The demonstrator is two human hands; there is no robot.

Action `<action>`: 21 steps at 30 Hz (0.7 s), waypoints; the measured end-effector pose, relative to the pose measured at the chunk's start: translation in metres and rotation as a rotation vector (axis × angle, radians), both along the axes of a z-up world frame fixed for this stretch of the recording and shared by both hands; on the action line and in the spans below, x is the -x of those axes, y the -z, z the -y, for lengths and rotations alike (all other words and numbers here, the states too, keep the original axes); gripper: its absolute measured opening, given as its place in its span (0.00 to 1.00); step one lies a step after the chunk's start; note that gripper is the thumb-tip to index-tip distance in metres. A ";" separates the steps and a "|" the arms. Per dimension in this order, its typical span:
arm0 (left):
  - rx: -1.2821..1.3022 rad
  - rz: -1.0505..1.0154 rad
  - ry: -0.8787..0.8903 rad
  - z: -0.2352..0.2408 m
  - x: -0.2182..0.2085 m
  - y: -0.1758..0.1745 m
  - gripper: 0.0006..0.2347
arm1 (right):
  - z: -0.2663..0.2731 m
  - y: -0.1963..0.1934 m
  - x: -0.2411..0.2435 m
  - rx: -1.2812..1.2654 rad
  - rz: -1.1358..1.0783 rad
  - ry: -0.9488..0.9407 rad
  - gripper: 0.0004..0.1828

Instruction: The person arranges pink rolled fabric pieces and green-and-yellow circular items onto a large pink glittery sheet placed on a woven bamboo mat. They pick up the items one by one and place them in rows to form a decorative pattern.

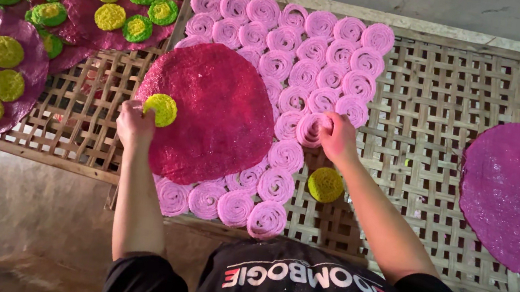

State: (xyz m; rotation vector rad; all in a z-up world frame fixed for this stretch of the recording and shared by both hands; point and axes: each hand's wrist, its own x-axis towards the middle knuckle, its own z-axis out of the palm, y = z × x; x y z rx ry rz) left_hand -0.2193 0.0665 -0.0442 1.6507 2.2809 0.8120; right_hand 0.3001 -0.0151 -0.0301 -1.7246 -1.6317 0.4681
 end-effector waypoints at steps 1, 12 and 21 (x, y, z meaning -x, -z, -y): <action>0.081 -0.034 0.004 -0.002 0.001 -0.001 0.13 | 0.002 -0.006 0.001 -0.019 0.026 0.002 0.23; 0.046 0.418 0.546 0.071 -0.192 -0.117 0.12 | 0.038 -0.065 0.064 0.576 -1.203 -0.109 0.25; 0.027 0.231 0.789 0.121 -0.258 -0.122 0.16 | 0.054 -0.002 -0.030 0.422 -1.255 0.303 0.24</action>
